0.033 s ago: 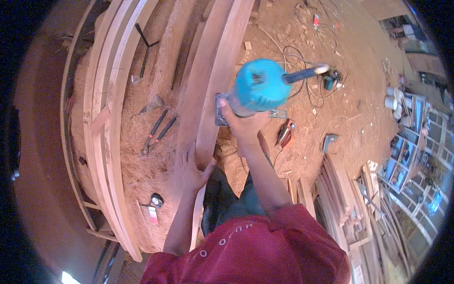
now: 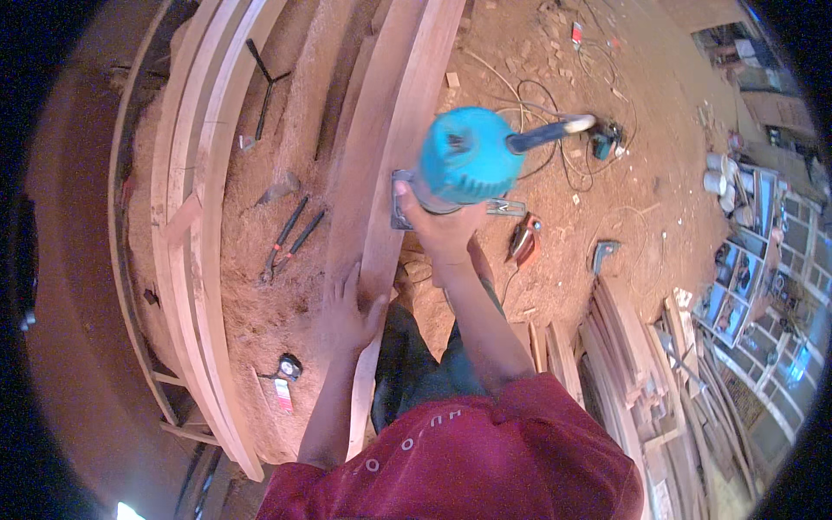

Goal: The person measures a wooden plank with a tape measure, uses pliers to adjust a handheld wood router, and then runs the router along the edge of the plank to carve a groove.

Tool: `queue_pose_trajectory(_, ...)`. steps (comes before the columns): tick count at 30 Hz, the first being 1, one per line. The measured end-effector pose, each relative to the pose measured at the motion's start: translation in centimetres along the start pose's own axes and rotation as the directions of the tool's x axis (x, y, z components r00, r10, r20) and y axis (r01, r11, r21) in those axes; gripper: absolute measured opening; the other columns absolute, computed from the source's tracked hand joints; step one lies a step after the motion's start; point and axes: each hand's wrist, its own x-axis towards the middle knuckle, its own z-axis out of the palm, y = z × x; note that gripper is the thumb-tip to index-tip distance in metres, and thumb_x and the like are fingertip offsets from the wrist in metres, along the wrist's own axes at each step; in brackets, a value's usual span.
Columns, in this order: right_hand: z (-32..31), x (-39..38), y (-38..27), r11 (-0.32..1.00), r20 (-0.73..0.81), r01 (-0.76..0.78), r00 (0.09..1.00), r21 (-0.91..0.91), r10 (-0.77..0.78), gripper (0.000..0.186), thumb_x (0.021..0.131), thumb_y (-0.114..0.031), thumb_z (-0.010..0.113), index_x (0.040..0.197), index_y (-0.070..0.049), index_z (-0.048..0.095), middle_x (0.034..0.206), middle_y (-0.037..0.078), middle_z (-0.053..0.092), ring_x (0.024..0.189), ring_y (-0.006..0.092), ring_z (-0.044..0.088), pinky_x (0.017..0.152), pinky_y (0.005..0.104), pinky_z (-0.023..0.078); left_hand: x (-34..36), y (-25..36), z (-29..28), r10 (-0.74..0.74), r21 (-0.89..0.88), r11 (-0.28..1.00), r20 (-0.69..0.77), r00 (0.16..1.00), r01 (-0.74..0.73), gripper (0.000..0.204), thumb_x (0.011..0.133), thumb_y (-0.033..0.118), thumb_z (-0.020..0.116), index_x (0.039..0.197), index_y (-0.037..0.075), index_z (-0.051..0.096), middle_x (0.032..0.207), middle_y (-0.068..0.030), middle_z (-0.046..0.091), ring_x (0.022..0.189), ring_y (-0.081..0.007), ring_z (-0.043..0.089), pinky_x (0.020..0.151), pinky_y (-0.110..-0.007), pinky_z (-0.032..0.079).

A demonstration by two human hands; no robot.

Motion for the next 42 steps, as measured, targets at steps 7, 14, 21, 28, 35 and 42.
queue_pose_trajectory(7,4.6,-7.8,0.0,0.977,-0.122,0.078,0.987,-0.198,-0.103,0.058,0.073,-0.03,0.09,0.113,0.0,0.059,0.105,0.011,0.065,0.098,0.0243,0.063,0.09,0.0389,0.05,-4.6,-7.4,0.9,0.201,-0.222,0.958,0.074,0.977,-0.181,0.066,0.094,0.042,0.048,0.143,-0.003,0.047,0.142,-0.0228,0.051,0.129,-0.0441,0.046,0.111,-0.053,0.033)
queue_pose_trajectory(14,6.1,-10.5,0.9,0.986,-0.212,0.046,0.974,-0.159,-0.08,0.07,0.069,-0.028,0.093,0.119,0.001,0.054,0.11,0.011,0.063,0.099,0.0241,0.063,0.089,0.0395,0.051,-4.4,-9.8,2.8,0.217,-0.516,0.831,-0.046,0.975,-0.209,0.068,0.098,0.046,0.036,0.137,-0.007,0.052,0.137,-0.027,0.055,0.127,-0.0442,0.051,0.111,-0.051,0.034)
queue_pose_trajectory(21,5.6,-11.0,2.4,0.984,-0.153,0.027,0.987,-0.176,-0.055,0.074,0.066,-0.032,0.094,0.121,-0.002,0.054,0.11,0.011,0.066,0.097,0.027,0.066,0.086,0.0401,0.052,-3.7,-8.7,2.4,0.185,-0.586,0.792,-0.038,0.982,-0.172,0.075,0.1,0.053,0.03,0.135,-0.008,0.055,0.136,-0.0276,0.056,0.128,-0.0434,0.05,0.111,-0.052,0.033)
queue_pose_trajectory(28,5.5,-12.9,4.6,0.996,-0.066,-0.081,0.994,0.021,0.082,0.054,0.078,-0.023,0.086,0.119,-0.004,0.057,0.104,0.006,0.062,0.096,0.0191,0.06,0.091,0.035,0.048,-3.9,-8.7,3.0,0.154,-0.655,0.742,-0.042,0.987,-0.144,0.077,0.101,0.055,0.027,0.137,-0.008,0.054,0.136,-0.0271,0.056,0.131,-0.0417,0.049,0.113,-0.052,0.031)
queue_pose_trajectory(35,6.7,-12.8,6.7,0.995,-0.083,-0.088,0.992,0.04,0.091,0.058,0.074,-0.026,0.087,0.119,-0.004,0.056,0.103,0.006,0.062,0.094,0.0201,0.06,0.091,0.0353,0.049,-4.6,-9.7,3.8,0.162,-0.647,0.748,-0.036,0.986,-0.147,0.072,0.102,0.05,0.03,0.138,-0.007,0.053,0.137,-0.0286,0.054,0.13,-0.0443,0.048,0.113,-0.053,0.032)
queue_pose_trajectory(42,7.1,-7.4,10.6,0.884,-0.127,0.314,0.918,-0.346,-0.376,0.065,0.072,-0.029,0.088,0.122,-0.003,0.055,0.106,0.008,0.063,0.096,0.022,0.062,0.091,0.0372,0.05,-5.3,-10.4,4.7,0.151,-0.617,0.777,-0.016,0.988,-0.128,0.061,0.103,0.041,0.036,0.14,-0.006,0.051,0.141,-0.0273,0.051,0.132,-0.0439,0.046,0.113,-0.053,0.032)
